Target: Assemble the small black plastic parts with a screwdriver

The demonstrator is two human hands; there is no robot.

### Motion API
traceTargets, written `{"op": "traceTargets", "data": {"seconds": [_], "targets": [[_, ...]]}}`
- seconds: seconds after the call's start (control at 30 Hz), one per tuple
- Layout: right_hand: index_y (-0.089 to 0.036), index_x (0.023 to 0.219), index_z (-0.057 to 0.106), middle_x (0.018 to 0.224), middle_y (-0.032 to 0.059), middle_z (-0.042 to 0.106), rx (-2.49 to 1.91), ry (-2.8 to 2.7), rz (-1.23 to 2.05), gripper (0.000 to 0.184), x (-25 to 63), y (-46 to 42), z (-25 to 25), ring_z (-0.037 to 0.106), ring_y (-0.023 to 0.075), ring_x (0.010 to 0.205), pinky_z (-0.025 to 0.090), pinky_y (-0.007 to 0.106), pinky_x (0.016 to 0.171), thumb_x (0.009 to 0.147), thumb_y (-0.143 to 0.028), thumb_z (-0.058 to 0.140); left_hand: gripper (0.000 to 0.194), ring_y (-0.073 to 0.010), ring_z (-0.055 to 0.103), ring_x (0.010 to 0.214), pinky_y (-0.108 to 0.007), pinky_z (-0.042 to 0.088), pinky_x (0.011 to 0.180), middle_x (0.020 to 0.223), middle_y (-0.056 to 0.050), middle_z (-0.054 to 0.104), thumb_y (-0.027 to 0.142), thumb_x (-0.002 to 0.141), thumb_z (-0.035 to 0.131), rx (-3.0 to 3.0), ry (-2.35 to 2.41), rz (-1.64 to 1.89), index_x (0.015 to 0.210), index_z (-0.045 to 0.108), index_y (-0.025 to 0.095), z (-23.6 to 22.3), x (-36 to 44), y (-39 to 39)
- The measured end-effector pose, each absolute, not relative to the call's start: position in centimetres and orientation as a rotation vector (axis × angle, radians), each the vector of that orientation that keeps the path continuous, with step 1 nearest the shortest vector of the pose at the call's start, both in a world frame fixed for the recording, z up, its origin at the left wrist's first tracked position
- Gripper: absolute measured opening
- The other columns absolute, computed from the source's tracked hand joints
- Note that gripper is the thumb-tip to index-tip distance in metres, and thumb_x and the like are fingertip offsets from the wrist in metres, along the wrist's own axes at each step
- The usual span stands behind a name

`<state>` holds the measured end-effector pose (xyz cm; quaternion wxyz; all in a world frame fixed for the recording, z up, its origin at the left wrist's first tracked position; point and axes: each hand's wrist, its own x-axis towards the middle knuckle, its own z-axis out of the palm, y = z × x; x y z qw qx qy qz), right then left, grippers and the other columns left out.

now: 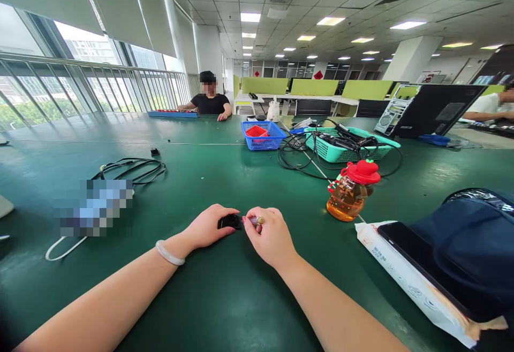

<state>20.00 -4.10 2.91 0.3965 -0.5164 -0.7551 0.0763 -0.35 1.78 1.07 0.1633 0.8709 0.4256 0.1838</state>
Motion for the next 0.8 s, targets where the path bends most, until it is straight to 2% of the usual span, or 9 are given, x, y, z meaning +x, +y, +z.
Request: {"op": "traceTargets", "data": {"seconds": [0.37, 0.63, 0.8], "targets": [[-0.024, 0.076, 0.054, 0.060, -0.0038, 0.057, -1.244, -2.046, 0.168, 0.017, 19.17, -4.84, 3.17, 0.057, 0.0164, 0.066, 0.044, 0.035, 0.082, 0.092, -0.024, 0.048, 0.046, -0.0243, 0.062, 0.104, -0.037, 0.048, 0.095, 0.114, -0.004, 0.071, 0.034, 0.079, 0.070, 2.484, 1.226, 0.533, 0.124, 0.062, 0.026, 0.81, -0.32, 1.83], [-0.023, 0.079, 0.053, 0.072, -0.0021, 0.065, -1.188, -2.057, 0.114, 0.015, 19.28, -4.75, 2.74, 0.057, 0.0152, 0.066, 0.041, 0.038, 0.088, 0.092, -0.023, 0.046, 0.046, -0.0247, 0.061, 0.105, -0.038, 0.048, 0.095, 0.115, -0.005, 0.071, 0.034, 0.080, 0.069, 2.491, 1.207, 0.534, 0.124, 0.062, 0.025, 0.96, -0.33, 1.79], [-0.023, 0.080, 0.053, 0.073, -0.0025, 0.066, -1.162, -2.057, 0.078, 0.014, 19.33, -4.73, 2.66, 0.057, 0.0140, 0.063, 0.039, 0.039, 0.092, 0.092, -0.022, 0.046, 0.046, -0.0242, 0.062, 0.104, -0.038, 0.048, 0.095, 0.115, -0.005, 0.071, 0.034, 0.079, 0.070, 2.489, 1.208, 0.538, 0.124, 0.062, 0.025, 0.92, -0.32, 1.79]]}}
